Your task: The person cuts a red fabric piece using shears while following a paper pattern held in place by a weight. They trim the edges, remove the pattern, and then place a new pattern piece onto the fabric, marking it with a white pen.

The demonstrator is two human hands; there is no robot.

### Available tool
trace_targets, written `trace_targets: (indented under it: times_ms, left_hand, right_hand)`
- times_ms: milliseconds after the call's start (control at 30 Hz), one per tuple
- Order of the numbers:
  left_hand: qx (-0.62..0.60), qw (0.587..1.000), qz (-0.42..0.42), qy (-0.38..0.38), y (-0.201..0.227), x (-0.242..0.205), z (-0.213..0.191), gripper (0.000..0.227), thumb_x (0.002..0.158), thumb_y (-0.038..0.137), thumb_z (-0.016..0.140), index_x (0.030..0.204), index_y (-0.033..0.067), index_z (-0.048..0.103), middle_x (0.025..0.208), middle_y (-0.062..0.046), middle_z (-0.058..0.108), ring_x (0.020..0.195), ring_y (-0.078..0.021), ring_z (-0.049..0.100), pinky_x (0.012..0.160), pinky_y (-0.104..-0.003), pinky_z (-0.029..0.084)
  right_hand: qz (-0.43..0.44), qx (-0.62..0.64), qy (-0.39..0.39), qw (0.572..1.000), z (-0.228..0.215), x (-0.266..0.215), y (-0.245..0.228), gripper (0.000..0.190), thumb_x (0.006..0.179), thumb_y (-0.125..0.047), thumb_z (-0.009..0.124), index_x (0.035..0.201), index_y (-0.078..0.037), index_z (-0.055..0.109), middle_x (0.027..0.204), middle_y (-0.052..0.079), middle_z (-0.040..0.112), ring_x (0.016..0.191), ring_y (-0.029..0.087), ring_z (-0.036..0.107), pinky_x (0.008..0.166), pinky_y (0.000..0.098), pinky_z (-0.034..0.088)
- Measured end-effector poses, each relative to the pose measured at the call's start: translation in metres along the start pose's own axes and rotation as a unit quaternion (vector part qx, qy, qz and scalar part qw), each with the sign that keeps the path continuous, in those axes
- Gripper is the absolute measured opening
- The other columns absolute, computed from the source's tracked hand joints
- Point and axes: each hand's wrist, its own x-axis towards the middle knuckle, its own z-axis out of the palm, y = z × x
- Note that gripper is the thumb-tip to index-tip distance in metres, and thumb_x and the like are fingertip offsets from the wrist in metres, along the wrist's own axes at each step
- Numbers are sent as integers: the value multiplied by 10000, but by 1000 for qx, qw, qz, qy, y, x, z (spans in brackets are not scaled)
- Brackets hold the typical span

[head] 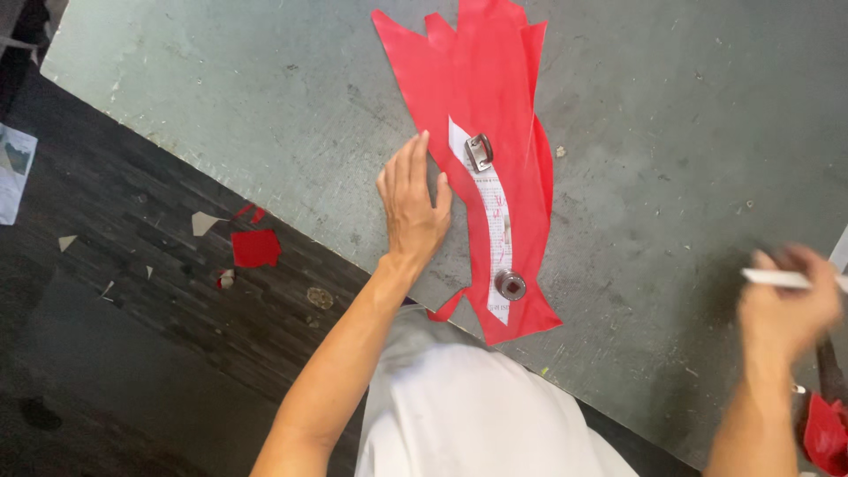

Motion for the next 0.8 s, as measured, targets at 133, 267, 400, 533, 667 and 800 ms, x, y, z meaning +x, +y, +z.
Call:
trace_targets:
  times_ms: [133,267,400,533,667,800]
  left_hand:
    - [-27,999,37,-5,13,8,1,670,849,267,822,1429,92,534,1360,-128,528,1299,-322,483,1103,-471,363]
    - [-36,999,16,-8,21,23,15,708,771,371,882,1352,77,605,1237,-130,526,1148,-315,486,986,-461,376]
    - [-10,1000,6,17,19,25,27,591,771,388,890,1248,101,693,1183,-104,535,1112,-294,497,969,-453,386]
    - [-1,999,-22,32,14,25,35,599,797,424,893,1231,67,685,1164,-96,548,1110,-283,513,978,-457,389]
    - [-8,998,-53,35,11,30,40,625,783,404,897,1251,55,676,1176,-108,555,1111,-295,515,976,-459,396]
    - [-34,998,-51,21,8,31,36,733,737,383,916,1298,15,622,1201,-134,543,1127,-323,509,992,-467,394]
  right_hand:
    - [113,-80,31,990,-55,-56,128,231,1062,-97,662,1219,64,612,1176,152,718,1063,255,694,938,366,539]
    - [60,-157,47,985,-71,-88,176,330,1032,-125,727,1256,80,598,1227,212,692,1134,339,678,959,419,530]
    - [56,-177,49,981,-74,-93,171,321,1028,-101,748,1258,66,598,1254,219,691,1151,322,677,999,423,534]
    - [93,-160,57,981,-74,-92,158,297,1060,-101,769,1246,55,597,1195,207,694,1059,304,686,888,406,537]
    - [81,-149,69,983,-72,-85,155,288,1055,-83,774,1236,55,597,1136,188,704,995,269,708,838,374,551]
    - [89,-173,58,979,-68,-85,158,291,992,-74,763,1221,44,628,993,156,718,922,241,716,789,363,556]
